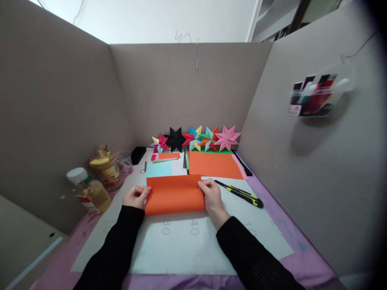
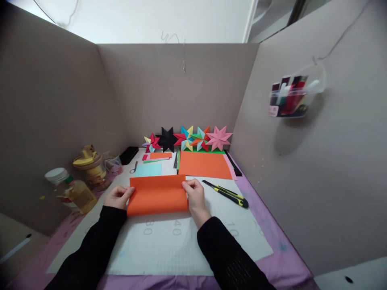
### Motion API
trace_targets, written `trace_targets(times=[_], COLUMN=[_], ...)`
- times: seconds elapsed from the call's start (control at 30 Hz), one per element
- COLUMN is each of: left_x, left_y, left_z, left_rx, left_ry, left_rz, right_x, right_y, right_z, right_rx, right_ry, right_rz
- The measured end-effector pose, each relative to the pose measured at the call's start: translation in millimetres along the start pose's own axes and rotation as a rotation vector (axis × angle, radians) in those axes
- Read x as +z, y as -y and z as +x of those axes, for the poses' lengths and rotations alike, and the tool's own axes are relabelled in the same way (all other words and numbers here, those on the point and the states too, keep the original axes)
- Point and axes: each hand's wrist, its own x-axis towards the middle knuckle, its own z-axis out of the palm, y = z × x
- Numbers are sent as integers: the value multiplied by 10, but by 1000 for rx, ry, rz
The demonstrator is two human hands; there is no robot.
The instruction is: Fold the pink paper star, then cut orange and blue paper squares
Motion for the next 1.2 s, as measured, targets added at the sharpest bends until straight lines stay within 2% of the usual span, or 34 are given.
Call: trace_targets(times=[0.8, 1.2], left_x=[-1, -9], left_y=[-20, 29], left_z=[20, 6], left_rx=[-9, -60], left_ry=[-12, 73], left_rz=[31, -110], right_x=[25, -30], right_y=[-31, -62], right_z=[24, 73], right_rx=[-88, -84], right_ry=[-33, -51], right_rz=[41, 18])
